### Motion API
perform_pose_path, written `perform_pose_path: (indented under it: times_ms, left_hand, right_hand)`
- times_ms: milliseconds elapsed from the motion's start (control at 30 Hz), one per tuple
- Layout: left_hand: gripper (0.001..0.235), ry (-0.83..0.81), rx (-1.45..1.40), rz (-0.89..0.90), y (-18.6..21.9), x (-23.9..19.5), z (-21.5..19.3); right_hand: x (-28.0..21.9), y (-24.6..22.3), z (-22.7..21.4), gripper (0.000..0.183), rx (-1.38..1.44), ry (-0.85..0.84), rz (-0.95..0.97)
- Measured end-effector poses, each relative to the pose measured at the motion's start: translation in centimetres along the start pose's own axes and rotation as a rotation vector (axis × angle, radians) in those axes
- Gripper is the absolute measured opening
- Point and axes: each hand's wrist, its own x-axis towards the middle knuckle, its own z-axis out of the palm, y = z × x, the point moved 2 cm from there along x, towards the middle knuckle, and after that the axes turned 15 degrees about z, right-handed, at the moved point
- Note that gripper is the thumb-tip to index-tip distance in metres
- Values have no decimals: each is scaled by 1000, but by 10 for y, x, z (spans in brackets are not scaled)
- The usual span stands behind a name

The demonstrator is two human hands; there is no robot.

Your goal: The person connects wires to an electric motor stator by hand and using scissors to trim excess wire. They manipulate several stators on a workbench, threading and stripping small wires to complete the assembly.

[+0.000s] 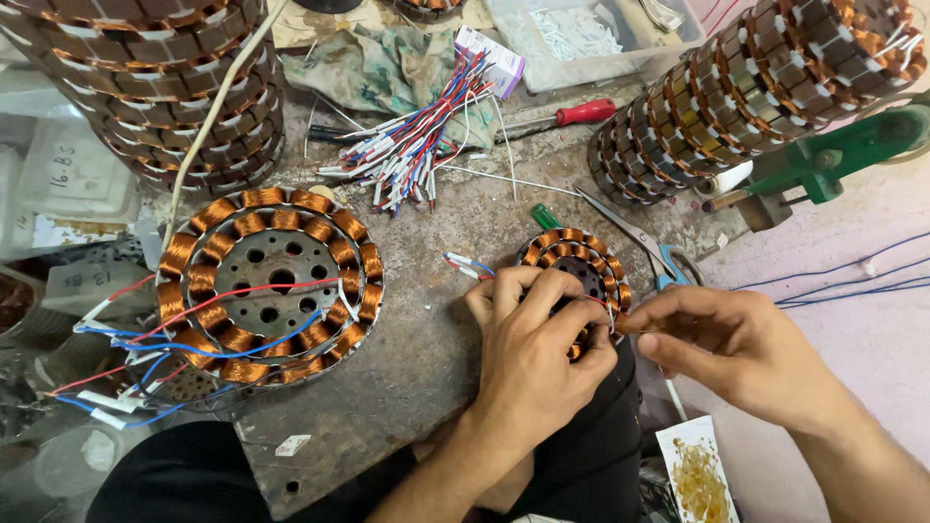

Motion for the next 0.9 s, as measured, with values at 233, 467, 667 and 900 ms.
perform_pose_path:
  times_ms: [233,467,667,900]
  left_hand:
    - [13,-3,-15,8,-2,-1,0]
    - [12,12,-43,1,-4,-2,1]
    - [16,13,-40,21,-6,-3,1]
    - [15,30,-69,28,-6,-4,1]
  right_hand:
    - [-14,-64,17,14,-427,311,-645]
    - [-19,-52,21,17,-471,384,-434]
    - [-33,-52,26,14,-418,250,-547]
    - [-14,-59,21,9,-428,384,-604]
